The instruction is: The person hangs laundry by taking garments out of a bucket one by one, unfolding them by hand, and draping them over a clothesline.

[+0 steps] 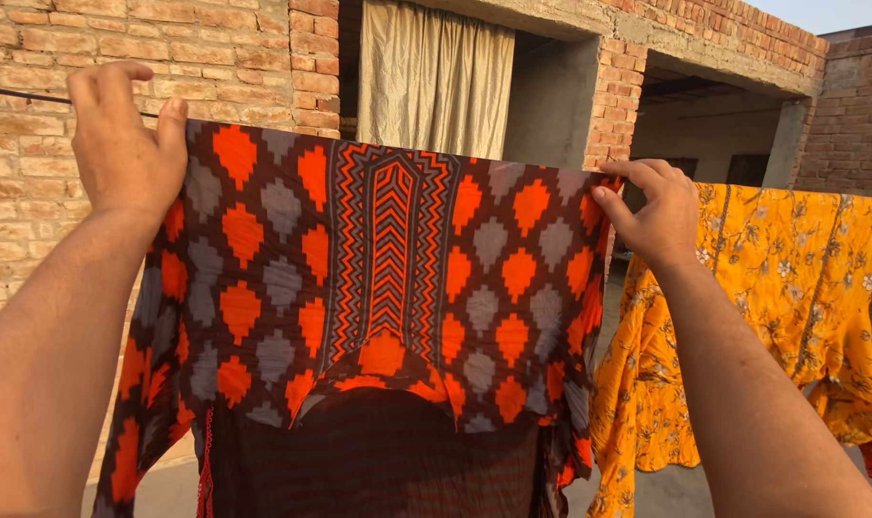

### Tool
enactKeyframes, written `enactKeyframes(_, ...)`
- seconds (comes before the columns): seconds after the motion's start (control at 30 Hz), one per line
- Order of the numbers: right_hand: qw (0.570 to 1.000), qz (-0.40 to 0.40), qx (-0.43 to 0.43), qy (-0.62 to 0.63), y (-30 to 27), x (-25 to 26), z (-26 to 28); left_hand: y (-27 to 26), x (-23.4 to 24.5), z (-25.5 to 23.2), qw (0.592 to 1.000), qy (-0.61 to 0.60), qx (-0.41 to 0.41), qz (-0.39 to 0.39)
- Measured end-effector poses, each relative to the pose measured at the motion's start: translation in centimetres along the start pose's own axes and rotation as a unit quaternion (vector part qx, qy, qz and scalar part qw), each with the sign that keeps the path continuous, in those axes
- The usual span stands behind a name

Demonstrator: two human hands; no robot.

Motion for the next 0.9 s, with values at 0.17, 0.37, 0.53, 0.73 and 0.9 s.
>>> enactKeyframes(0.17,0.994,0.025,-0.068,0.083,0.5,-1.3,-0.2,-5.4,2.9,-2.1,0.997,-0.043,0.002,-0.065)
enactKeyframes(0.37,0.990,0.038,-0.126,0.044,0.3,-3.6,-2.7,-2.8,0.4,-2.6,0.965,-0.240,-0.051,-0.094)
enactKeyframes(0.53,0.985,0.046,-0.163,-0.043,1.3,-4.5,-5.8,1.5,-1.2,-1.8,0.967,-0.232,-0.014,-0.107)
enactKeyframes(0.73,0.948,0.147,-0.278,0.038,1.7,-5.3,-7.1,-1.1,-3.1,4.1,0.966,-0.216,0.140,-0.038)
enactKeyframes(0.9,0.981,0.092,-0.123,0.117,0.0,-2.9,-2.4,-3.6,0.0,3.5,0.911,-0.385,0.119,-0.094)
Point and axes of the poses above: each hand's wrist, its own y-axis towards the middle knuckle, its own x-axis out of the back of the hand, z = x × y, the point moved 10 cm from there along y, towards the middle knuckle, and after that the axes turned 3 degrees about -z, right-handed, at the moved point
